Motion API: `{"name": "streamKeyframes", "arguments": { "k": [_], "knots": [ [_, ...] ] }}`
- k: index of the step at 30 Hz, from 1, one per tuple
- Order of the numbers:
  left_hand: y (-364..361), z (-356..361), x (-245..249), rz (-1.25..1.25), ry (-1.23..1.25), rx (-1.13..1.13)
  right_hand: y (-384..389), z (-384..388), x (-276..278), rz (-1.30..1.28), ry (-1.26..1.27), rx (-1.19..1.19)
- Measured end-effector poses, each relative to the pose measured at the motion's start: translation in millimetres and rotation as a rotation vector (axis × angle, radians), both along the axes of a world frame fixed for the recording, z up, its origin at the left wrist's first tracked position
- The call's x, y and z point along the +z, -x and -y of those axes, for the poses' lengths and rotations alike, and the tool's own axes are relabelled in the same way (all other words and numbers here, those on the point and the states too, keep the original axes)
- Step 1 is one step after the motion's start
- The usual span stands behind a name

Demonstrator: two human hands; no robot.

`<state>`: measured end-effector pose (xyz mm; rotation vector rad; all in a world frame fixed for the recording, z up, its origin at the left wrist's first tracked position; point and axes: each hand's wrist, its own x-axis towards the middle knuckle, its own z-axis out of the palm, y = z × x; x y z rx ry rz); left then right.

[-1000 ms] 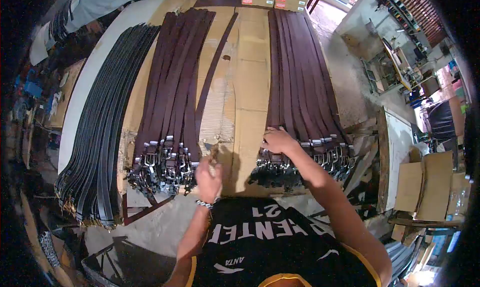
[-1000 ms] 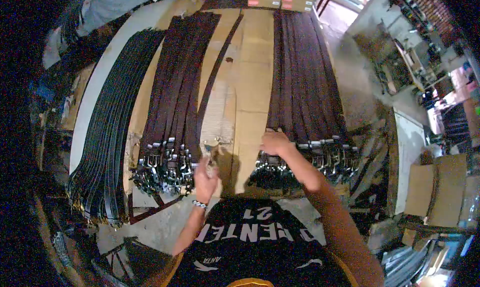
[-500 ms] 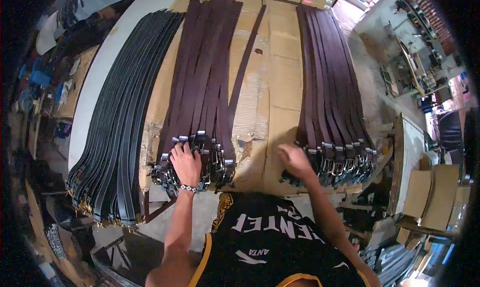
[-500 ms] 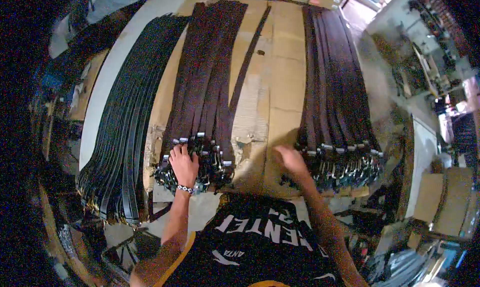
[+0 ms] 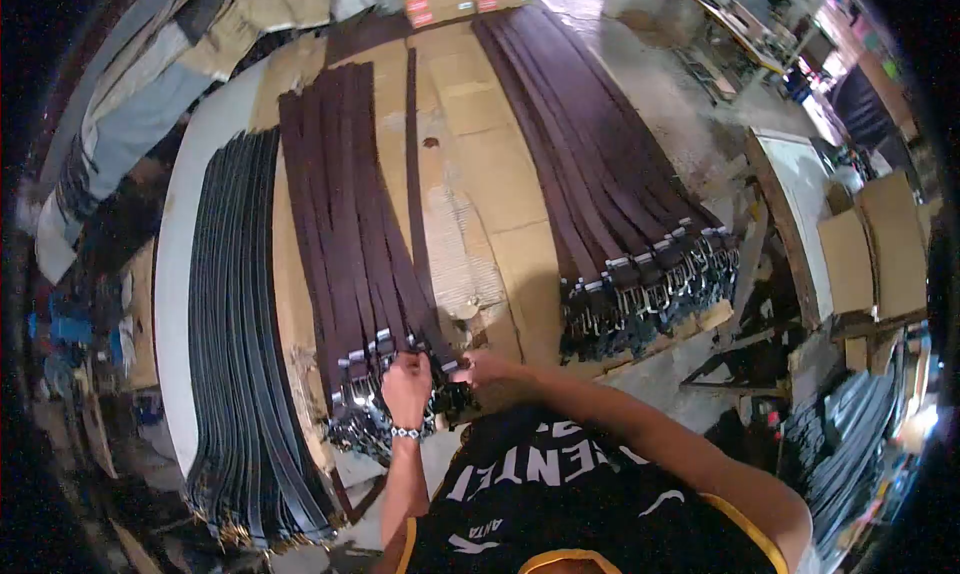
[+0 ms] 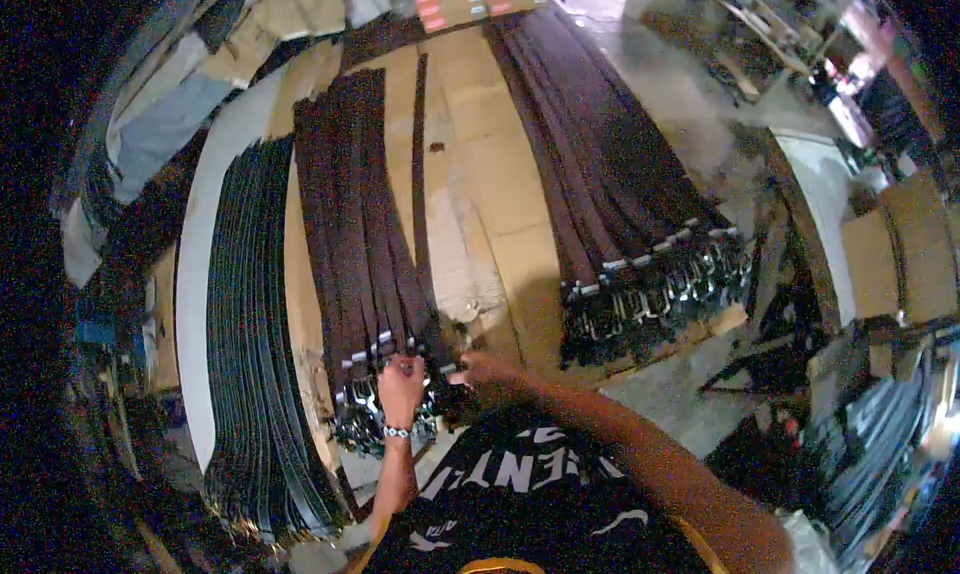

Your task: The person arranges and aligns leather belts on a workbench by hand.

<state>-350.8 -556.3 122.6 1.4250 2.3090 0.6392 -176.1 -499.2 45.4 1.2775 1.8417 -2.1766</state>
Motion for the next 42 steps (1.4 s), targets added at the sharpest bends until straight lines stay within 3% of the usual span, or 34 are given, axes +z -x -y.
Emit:
{"name": "streamKeyframes", "arguments": {
  "k": [1, 2, 5, 7, 8, 10, 13, 15, 16, 18, 20, 22, 25, 27, 31, 37, 40, 42],
  "knots": [
    [3, 1, -9, 0.077, 0.109, -0.008, 0, -5, -6, 0.094, -0.050, 0.059],
    [3, 4, -19, 0.109, 0.152, -0.040, 0, 0, -12, -0.060, -0.108, -0.026],
    [6, 6, -51, 0.097, 0.313, -0.161, 8, -9, -52, 0.131, -0.230, 0.101],
    [1, 0, -43, 0.106, 0.382, -0.176, 2, -6, -57, -0.180, -0.323, -0.067],
    [-8, -3, -33, -0.001, 0.289, -0.151, 5, -6, -64, -0.185, -0.327, -0.118],
    [-16, -11, -28, -0.154, 0.137, -0.108, 11, -10, -75, -0.071, -0.252, -0.123],
    [-15, -33, -31, -0.126, 0.114, -0.060, -1, -1, -75, -0.253, 0.020, -0.283],
    [2, -58, -59, 0.159, 0.374, -0.033, -4, 7, -70, -0.406, 0.137, -0.440],
    [15, -70, -89, 0.128, 0.417, -0.046, -6, 10, -66, -0.489, 0.194, -0.522],
    [24, -80, -105, 0.008, 0.498, -0.119, -24, 12, 12, -0.444, 0.088, -0.356],
    [18, -88, -97, -0.150, 0.562, -0.228, -29, 12, 26, -0.381, -0.031, -0.252],
    [22, -84, -98, -0.100, 0.592, -0.242, -7, 13, -18, -0.272, -0.174, -0.198],
    [12, -66, -71, 0.069, 0.575, -0.228, 17, 21, -66, 0.046, -0.448, -0.135],
    [1, -55, -42, 0.215, 0.534, -0.206, 16, 25, -47, 0.161, -0.502, -0.204],
    [28, -36, -85, 0.540, 0.423, -0.084, 21, 21, -34, 0.286, -0.510, -0.152],
    [19, -39, -67, 0.682, 0.385, 0.010, 13, 13, -13, 0.289, -0.506, -0.191],
    [-4, -63, -42, 0.690, 0.349, 0.112, 3, -7, -7, 0.047, -0.622, -0.328],
    [-33, -86, -6, 1.221, 0.261, 0.206, -21, -13, 36, -0.241, -0.605, -0.429]
  ]
}}
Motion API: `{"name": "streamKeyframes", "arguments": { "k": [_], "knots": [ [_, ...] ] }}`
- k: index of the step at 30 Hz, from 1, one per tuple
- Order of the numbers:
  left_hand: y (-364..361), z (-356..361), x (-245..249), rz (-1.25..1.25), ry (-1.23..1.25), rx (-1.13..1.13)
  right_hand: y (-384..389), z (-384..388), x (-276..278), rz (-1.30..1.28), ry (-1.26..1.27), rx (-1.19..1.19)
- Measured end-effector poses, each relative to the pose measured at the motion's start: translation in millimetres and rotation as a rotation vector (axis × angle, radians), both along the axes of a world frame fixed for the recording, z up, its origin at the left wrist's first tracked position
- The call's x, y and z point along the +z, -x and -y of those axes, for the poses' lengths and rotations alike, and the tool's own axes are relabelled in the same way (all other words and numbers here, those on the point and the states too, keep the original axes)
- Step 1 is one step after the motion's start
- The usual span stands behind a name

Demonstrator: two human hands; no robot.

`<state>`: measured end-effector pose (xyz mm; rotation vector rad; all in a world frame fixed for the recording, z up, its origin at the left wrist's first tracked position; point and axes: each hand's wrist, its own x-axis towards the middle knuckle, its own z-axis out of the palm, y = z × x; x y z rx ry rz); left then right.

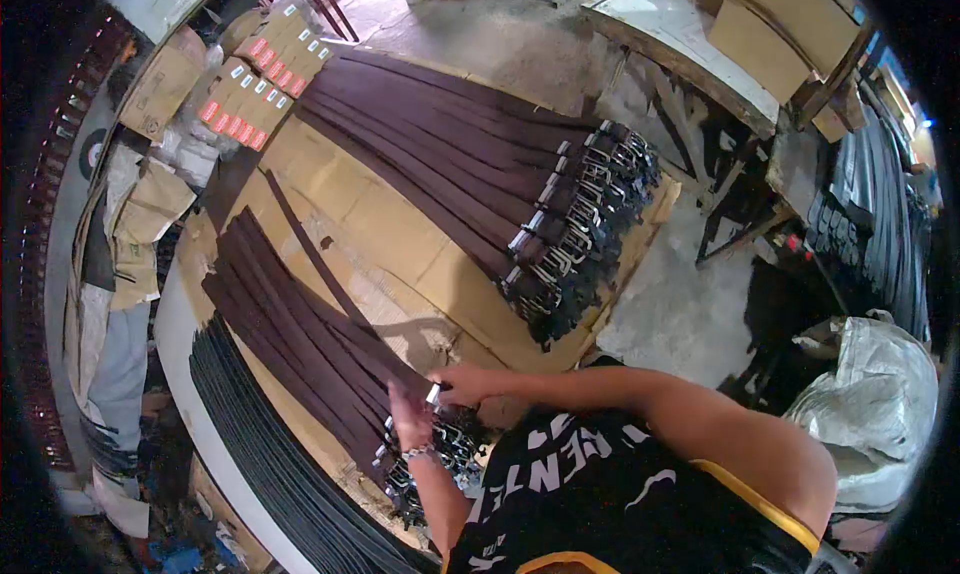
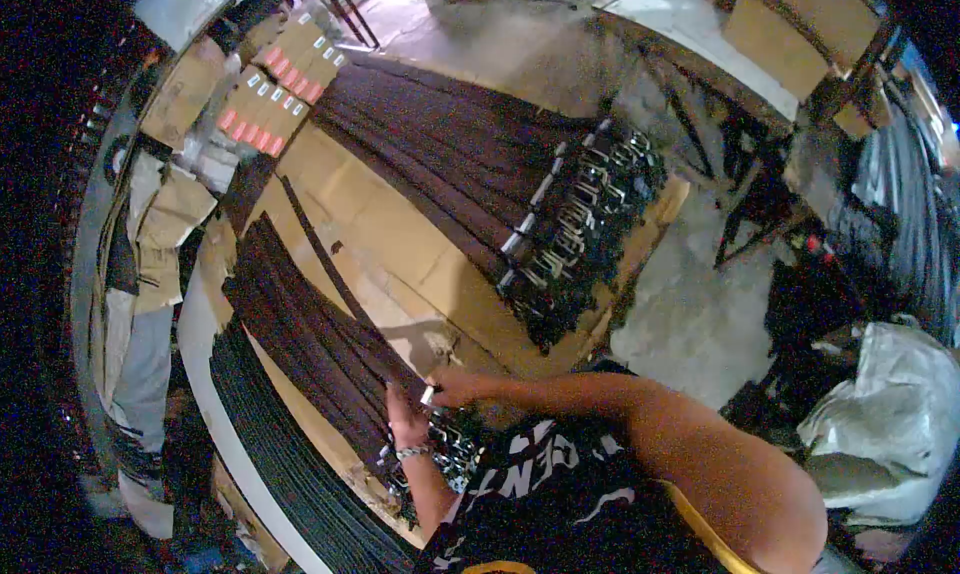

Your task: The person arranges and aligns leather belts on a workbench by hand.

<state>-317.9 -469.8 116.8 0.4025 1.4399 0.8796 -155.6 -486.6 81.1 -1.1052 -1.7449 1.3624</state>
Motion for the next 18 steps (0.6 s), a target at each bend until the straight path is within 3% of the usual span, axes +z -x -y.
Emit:
{"name": "streamKeyframes", "arguments": {
  "k": [1, 3, 5, 7, 9, 12, 15, 18],
  "knots": [
    [-13, -12, 13, 0.251, -0.025, 0.104, -9, 1, -3, -0.069, -0.006, 0.030],
    [24, -81, -12, 0.508, -0.303, 0.013, -35, 6, 6, -0.166, 0.023, 0.097],
    [9, -112, 54, 0.614, -0.380, 0.120, -74, 15, 51, -0.218, 0.093, 0.165],
    [17, -157, 86, 0.374, -0.522, 0.161, -108, 27, 66, -0.172, 0.223, 0.112],
    [24, -187, 128, 0.260, -0.710, 0.005, -139, 33, 70, -0.100, 0.236, 0.179],
    [29, -224, 189, 0.094, -0.886, 0.102, -173, 61, 76, -0.121, 0.372, 0.052],
    [49, -271, 214, -0.056, -0.982, 0.194, -199, 81, 101, -0.057, 0.386, 0.053],
    [75, -322, 217, -0.095, -1.000, 0.188, -211, 91, 108, -0.051, 0.081, 0.040]
  ]
}}
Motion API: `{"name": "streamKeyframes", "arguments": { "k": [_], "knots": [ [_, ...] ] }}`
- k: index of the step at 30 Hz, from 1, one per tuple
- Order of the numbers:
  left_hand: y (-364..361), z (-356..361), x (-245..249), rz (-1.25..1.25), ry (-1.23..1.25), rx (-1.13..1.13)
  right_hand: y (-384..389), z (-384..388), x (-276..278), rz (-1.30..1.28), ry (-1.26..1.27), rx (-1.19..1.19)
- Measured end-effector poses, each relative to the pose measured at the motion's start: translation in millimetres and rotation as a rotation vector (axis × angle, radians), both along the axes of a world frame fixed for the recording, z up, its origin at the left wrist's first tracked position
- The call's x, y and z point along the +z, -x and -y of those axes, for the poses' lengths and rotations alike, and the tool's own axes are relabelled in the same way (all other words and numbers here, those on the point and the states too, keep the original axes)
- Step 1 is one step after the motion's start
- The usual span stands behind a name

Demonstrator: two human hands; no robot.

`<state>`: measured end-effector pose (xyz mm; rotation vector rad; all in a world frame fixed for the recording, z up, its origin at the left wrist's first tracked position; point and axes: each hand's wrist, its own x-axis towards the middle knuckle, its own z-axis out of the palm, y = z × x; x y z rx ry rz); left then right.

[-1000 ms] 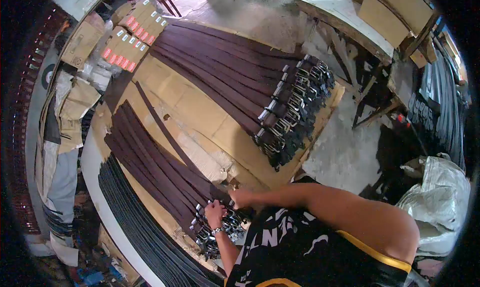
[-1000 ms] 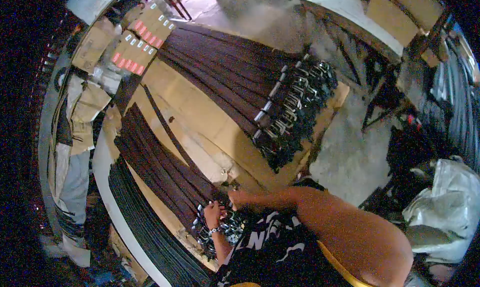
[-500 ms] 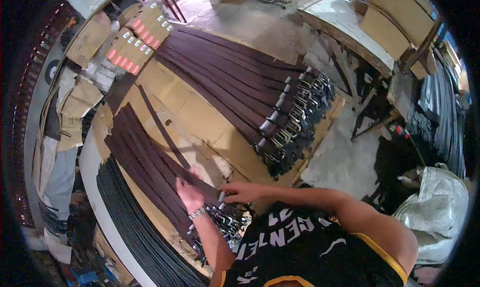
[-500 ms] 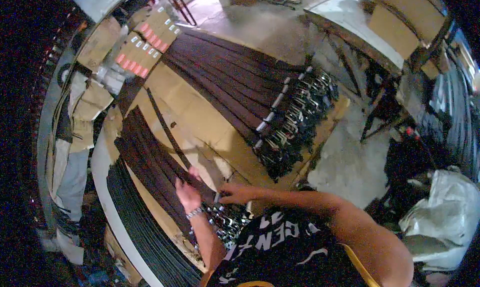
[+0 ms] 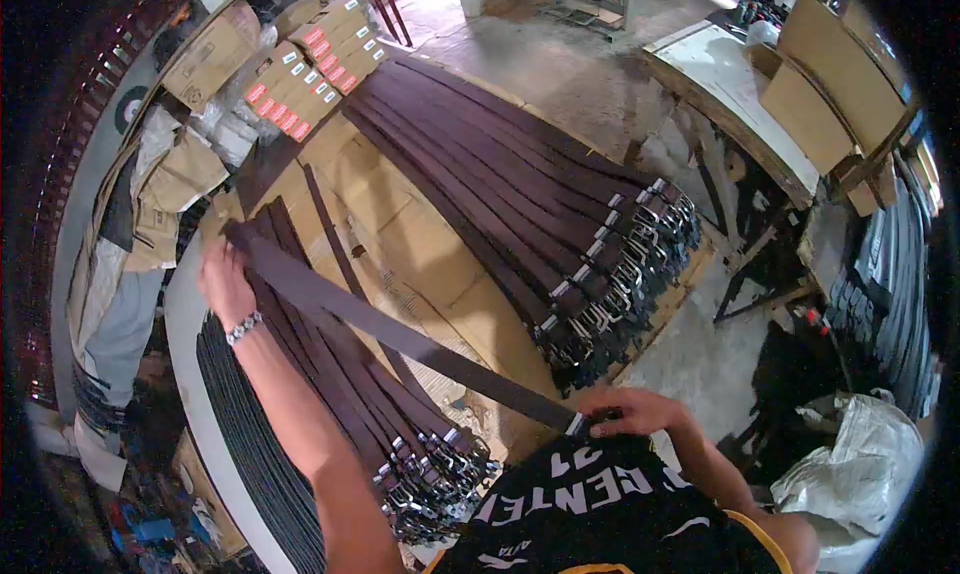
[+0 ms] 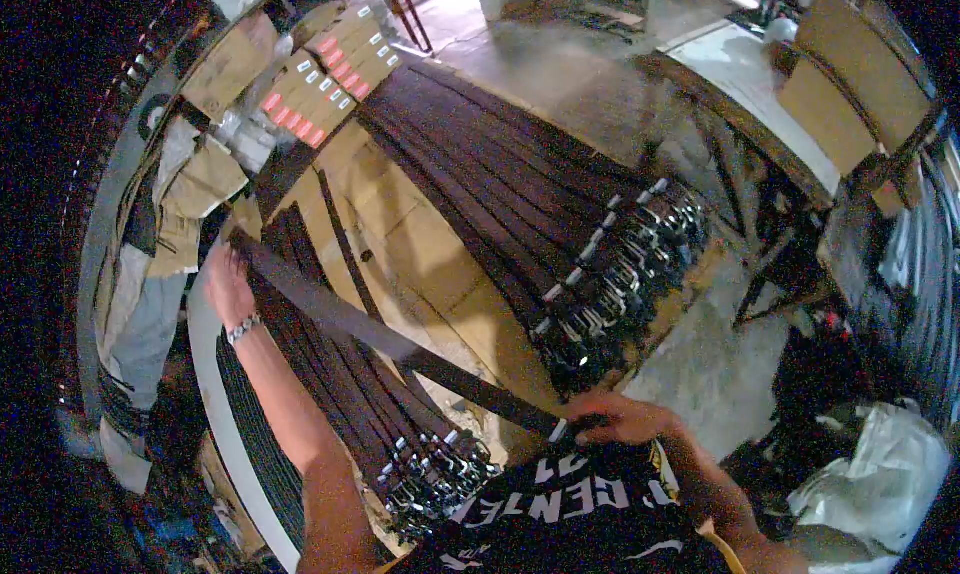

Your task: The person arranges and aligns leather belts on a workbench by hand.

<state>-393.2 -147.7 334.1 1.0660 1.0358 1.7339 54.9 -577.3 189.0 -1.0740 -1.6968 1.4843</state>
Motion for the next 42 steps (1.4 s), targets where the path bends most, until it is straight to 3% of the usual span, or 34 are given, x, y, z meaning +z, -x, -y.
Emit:
{"name": "streamKeyframes", "arguments": {
  "k": [3, 5, 9, 12, 14, 15, 16, 17, 19, 21, 23, 25, 27, 28, 29, 30, 33, 36, 39, 42],
  "knots": [
    [-13, -46, -2, -0.017, 0.029, 0.067, -4, -3, 16, 0.032, 0.167, -0.017],
    [-54, -47, 14, -0.005, 0.060, 0.168, -5, -12, 17, 0.024, 0.150, -0.042],
    [-70, -124, 2, -0.048, -0.001, 0.234, -6, -43, 27, 0.004, 0.174, -0.127],
    [-85, -177, -2, -0.037, -0.070, 0.322, -9, -68, 34, -0.036, 0.394, -0.265],
    [-113, -182, 9, 0.073, -0.097, 0.379, -8, -78, 28, -0.035, 0.381, -0.404],
    [-132, -180, 17, -0.002, -0.056, 0.499, -10, -80, 24, -0.031, 0.370, -0.471],
    [-141, -194, 10, 0.076, -0.109, 0.437, -12, -80, 22, 0.055, 0.328, -0.509],
    [-153, -208, -2, 0.149, -0.161, 0.373, -14, -80, 20, 0.142, 0.291, -0.548],
    [-178, -235, -42, 0.151, -0.275, 0.210, -12, -76, 22, 0.035, 0.271, -0.623],
    [-228, -226, -78, 0.247, -0.112, 0.137, -11, -67, 21, 0.054, 0.420, -0.673],
    [-243, -251, -169, 0.101, 0.076, -0.077, -11, -53, 26, 0.015, 0.509, -0.720],
    [-268, -239, -243, 0.294, 0.284, -0.238, -9, -39, 26, 0.000, 0.573, -0.755],
    [-282, -230, -313, 0.318, 0.479, -0.266, -10, -30, 25, 0.014, 0.602, -0.772],
    [-289, -224, -335, 0.217, 0.498, -0.150, -10, -29, 31, 0.126, 0.586, -0.732],
    [-295, -217, -352, 0.114, 0.516, -0.032, -9, -29, 37, 0.067, 0.644, -0.752],
    [-300, -208, -365, 0.009, 0.533, 0.086, -7, -29, 42, 0.009, 0.703, -0.770],
    [-308, -178, -347, 0.031, 0.545, 0.107, -3, -27, 45, -0.090, 0.712, -0.787],
    [-304, -144, -334, -0.106, 0.541, 0.084, 0, -22, 41, -0.169, 0.711, -0.824],
    [-291, -142, -367, 0.097, 0.488, -0.006, -5, -25, 52, -0.169, 0.711, -0.815],
    [-287, -143, -360, 0.002, 0.541, 0.050, -7, -26, 66, -0.100, 0.786, -0.759]
  ]
}}
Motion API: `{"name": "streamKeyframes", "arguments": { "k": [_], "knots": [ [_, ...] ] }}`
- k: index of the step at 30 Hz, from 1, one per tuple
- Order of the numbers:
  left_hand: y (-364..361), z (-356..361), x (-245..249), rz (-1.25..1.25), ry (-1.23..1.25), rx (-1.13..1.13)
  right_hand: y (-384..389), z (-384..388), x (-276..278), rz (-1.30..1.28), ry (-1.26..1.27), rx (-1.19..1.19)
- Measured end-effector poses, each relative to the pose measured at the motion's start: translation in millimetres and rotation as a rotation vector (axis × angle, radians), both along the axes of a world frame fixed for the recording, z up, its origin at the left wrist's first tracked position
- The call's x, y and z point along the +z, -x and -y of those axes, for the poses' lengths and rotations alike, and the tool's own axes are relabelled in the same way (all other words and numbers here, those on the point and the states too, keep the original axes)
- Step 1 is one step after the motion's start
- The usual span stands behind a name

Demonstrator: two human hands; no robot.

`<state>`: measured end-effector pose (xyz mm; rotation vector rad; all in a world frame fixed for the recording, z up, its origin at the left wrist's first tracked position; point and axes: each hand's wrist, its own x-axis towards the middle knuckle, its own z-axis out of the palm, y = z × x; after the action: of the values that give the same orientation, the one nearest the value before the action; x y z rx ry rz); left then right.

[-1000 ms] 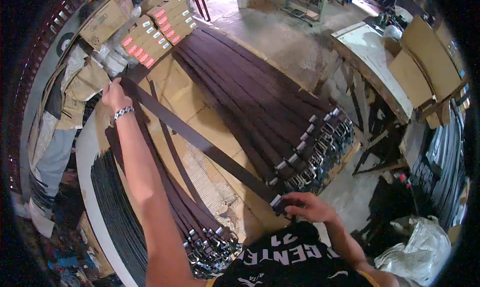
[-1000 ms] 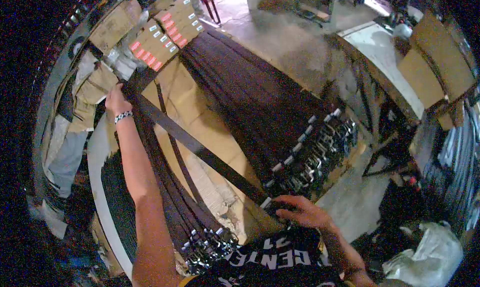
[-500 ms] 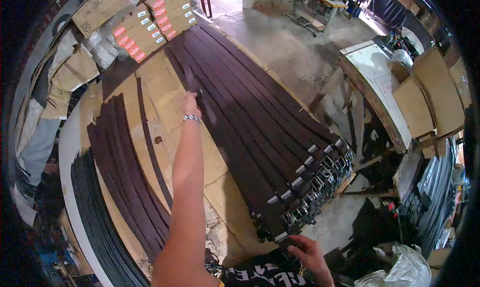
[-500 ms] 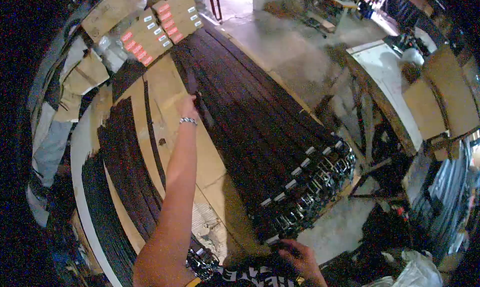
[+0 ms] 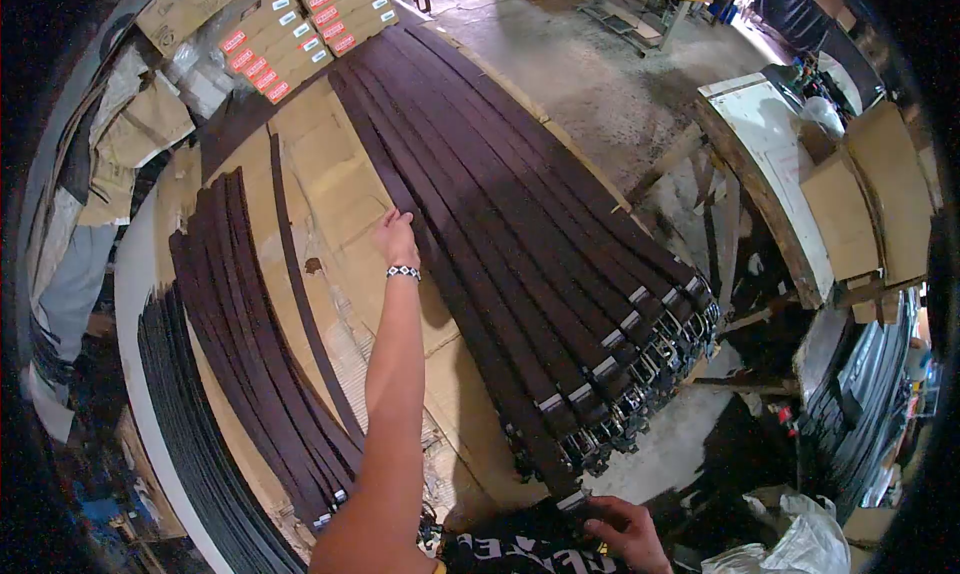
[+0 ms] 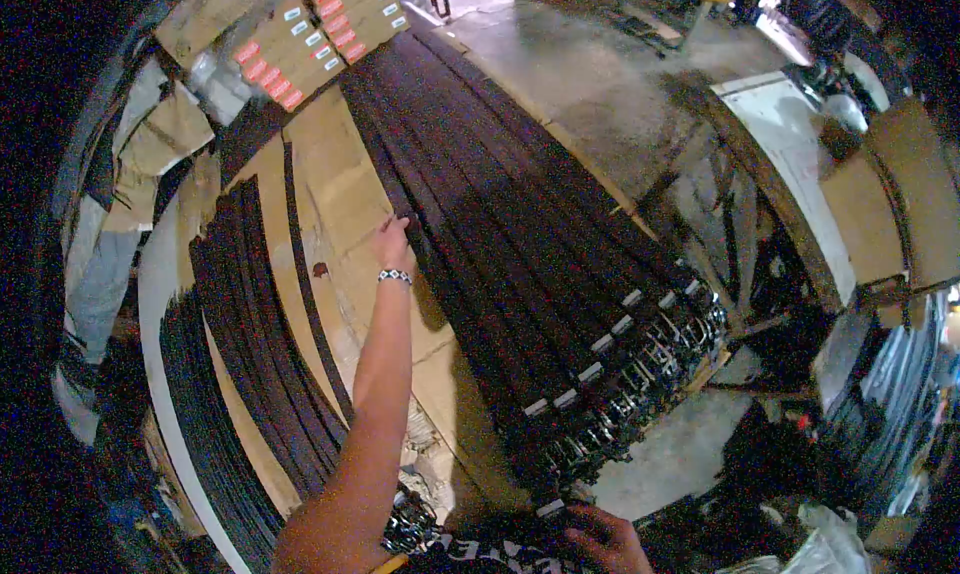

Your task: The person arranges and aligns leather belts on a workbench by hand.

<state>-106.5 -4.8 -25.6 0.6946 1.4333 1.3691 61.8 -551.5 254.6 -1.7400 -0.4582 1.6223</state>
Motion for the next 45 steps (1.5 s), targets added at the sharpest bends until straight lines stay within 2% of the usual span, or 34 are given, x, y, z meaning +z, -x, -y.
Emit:
{"name": "streamKeyframes", "arguments": {
  "k": [1, 4, 6, 7, 10, 12, 15, 16, 18, 19, 20, 21, 22, 24, 26, 29, 30, 33, 38, 42, 44, 45],
  "knots": [
    [-1, -2, 6, 0.028, 0.011, 0.008, -1, -1, 2, 0.004, 0.039, 0.021],
    [2, -19, 10, 0.052, 0.043, -0.014, 6, -6, -6, -0.131, -0.082, -0.017],
    [12, -45, 0, -0.011, 0.068, -0.081, 11, -22, -4, -0.033, -0.006, 0.022],
    [16, -57, -2, -0.077, 0.055, -0.119, 14, -27, -4, 0.016, 0.034, 0.041],
    [22, -81, 7, -0.286, 0.044, -0.247, 20, -30, -37, 0.034, -0.095, 0.054],
    [32, -83, 16, -0.449, 0.072, -0.351, 21, -39, -46, 0.060, -0.074, 0.075],
    [47, -56, 10, -0.657, -0.047, -0.368, 22, -39, -53, 0.140, -0.073, 0.128],
    [38, -4, 42, -0.762, -0.216, -0.268, 23, -36, -55, 0.136, -0.069, 0.112],
    [40, 70, 51, -0.759, -0.147, -0.278, 22, -31, -61, 0.140, -0.084, 0.089],
    [45, 112, 58, -0.805, -0.150, -0.385, 21, -27, -65, 0.147, -0.100, 0.084],
    [46, 153, 58, -0.747, -0.032, -0.478, 21, -23, -67, 0.155, -0.113, 0.078],
    [43, 198, 81, -0.604, 0.062, -0.591, 22, -20, -69, 0.142, -0.122, 0.064],
    [47, 237, 71, -0.769, -0.069, -0.630, 23, -20, -71, 0.127, -0.131, 0.049],
    [45, 301, 98, -0.599, 0.108, -0.790, 29, -30, -55, 0.065, -0.112, -0.013],
    [38, 343, 134, -0.376, 0.391, -0.878, 31, -23, -70, 0.079, -0.184, -0.029],
    [35, 377, 152, -0.351, 0.378, -1.072, 39, -25, -62, 0.084, -0.161, -0.062],
    [32, 387, 143, -0.302, 0.401, -1.056, 39, -21, -74, 0.079, -0.180, -0.074],
    [25, 394, 147, -0.235, 0.124, -1.024, 40, -18, -74, 0.078, -0.154, -0.096],
    [20, 385, 135, -0.187, 0.100, -0.933, 40, 1, -109, 0.056, -0.218, -0.084],
    [11, 380, 114, -0.119, 0.163, -0.854, 39, 13, -103, -0.058, -0.140, -0.048],
    [10, 375, 105, -0.162, 0.122, -0.805, 46, 11, -95, -0.123, -0.141, -0.095],
    [10, 373, 102, -0.181, 0.108, -0.788, 46, 10, -98, -0.081, -0.163, -0.043]
  ]
}}
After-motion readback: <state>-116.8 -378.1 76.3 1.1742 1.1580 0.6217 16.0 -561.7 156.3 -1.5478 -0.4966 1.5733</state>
